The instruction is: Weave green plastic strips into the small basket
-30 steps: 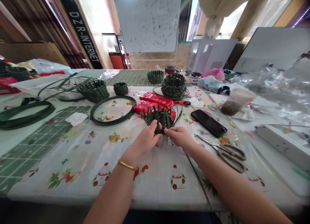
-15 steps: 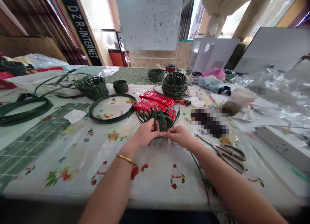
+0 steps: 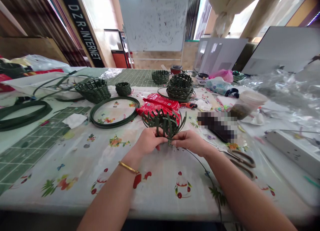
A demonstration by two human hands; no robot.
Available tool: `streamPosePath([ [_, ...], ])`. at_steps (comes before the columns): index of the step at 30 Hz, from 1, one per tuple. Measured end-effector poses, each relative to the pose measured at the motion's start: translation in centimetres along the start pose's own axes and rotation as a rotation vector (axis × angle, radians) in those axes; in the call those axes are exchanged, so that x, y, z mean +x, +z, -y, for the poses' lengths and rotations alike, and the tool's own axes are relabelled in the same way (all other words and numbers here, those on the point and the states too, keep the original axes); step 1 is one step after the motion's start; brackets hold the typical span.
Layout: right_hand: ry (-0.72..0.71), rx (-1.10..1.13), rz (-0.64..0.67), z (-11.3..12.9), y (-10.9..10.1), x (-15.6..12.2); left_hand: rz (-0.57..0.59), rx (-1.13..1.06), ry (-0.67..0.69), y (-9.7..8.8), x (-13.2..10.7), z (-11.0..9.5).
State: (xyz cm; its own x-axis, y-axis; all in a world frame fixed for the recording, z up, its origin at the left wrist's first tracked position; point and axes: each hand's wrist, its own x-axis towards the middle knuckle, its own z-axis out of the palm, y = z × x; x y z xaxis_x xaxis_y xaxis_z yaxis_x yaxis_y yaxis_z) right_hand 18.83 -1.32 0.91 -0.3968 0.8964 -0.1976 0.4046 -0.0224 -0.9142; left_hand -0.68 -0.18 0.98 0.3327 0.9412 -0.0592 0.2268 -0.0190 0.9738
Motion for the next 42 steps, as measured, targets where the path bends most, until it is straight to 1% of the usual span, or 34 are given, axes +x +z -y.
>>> streamPosePath([
  [3,-0.053,-0.125,-0.006,0.1,-0.5,-0.1,-0.096,0.111,0.041,0.0,0.0,0.0],
  [5,-0.056,-0.224,-0.026,0.1,-1.2,-0.2,-0.206,0.185,0.039,-0.3,0.1,0.1],
  [6,-0.050,-0.289,-0.056,0.2,-1.6,-0.3,-0.265,0.200,0.035,-0.6,0.3,0.3],
  [8,-0.034,-0.439,-0.185,0.1,-2.3,-0.5,-0.379,0.179,0.040,-1.5,0.6,0.6],
  [10,-0.025,-0.563,-0.366,0.0,-2.8,-0.6,-0.494,0.117,0.095,-2.6,0.9,0.9],
  [13,-0.038,-0.675,-0.664,-0.3,-3.7,-0.7,-0.653,0.043,0.128,-4.3,1.3,1.3],
  [15,-0.099,-0.745,-0.829,-0.6,-4.3,-0.8,-0.758,-0.040,0.149,-5.2,1.5,1.5],
  [17,-0.194,-0.779,-0.908,-0.9,-4.6,-0.7,-0.838,-0.141,0.173,-5.8,1.5,1.7],
  [19,-0.268,-0.788,-0.919,-1.1,-4.6,-0.6,-0.877,-0.245,0.202,-5.9,1.6,1.8],
  [21,-0.321,-0.742,-0.907,-1.0,-3.9,-0.4,-0.863,-0.348,0.232,-5.6,1.6,1.7],
  [22,-0.339,-0.668,-0.900,-0.8,-3.5,-0.3,-0.844,-0.400,0.246,-5.4,1.6,1.6],
  [24,-0.366,-0.392,-0.875,-0.4,-2.5,-0.1,-0.798,-0.508,0.270,-5.0,1.6,1.4],
  [27,-0.360,0.128,-0.812,0.0,-1.5,0.2,-0.746,-0.664,0.280,-4.8,1.3,0.8],
  [28,-0.358,0.238,-0.806,0.1,-1.4,0.3,-0.734,-0.710,0.276,-4.9,1.2,0.7],
  [29,-0.358,0.300,-0.818,0.0,-1.4,0.4,-0.723,-0.751,0.268,-5.0,1.0,0.6],
  [30,-0.357,0.320,-0.842,-0.2,-1.4,0.6,-0.712,-0.785,0.258,-5.1,0.9,0.5],
  [32,-0.354,0.290,-0.894,-0.6,-1.7,0.9,-0.694,-0.833,0.237,-5.3,0.8,0.4],
  [34,-0.342,0.251,-0.899,-1.1,-1.8,1.1,-0.677,-0.856,0.216,-5.4,0.7,0.3],
  [38,-0.295,0.192,-0.807,-1.6,-1.4,1.1,-0.669,-0.839,0.188,-5.3,0.9,0.4],
  [42,-0.244,0.183,-0.671,-1.4,-0.2,1.1,-0.693,-0.741,0.189,-4.7,1.3,0.7],
])
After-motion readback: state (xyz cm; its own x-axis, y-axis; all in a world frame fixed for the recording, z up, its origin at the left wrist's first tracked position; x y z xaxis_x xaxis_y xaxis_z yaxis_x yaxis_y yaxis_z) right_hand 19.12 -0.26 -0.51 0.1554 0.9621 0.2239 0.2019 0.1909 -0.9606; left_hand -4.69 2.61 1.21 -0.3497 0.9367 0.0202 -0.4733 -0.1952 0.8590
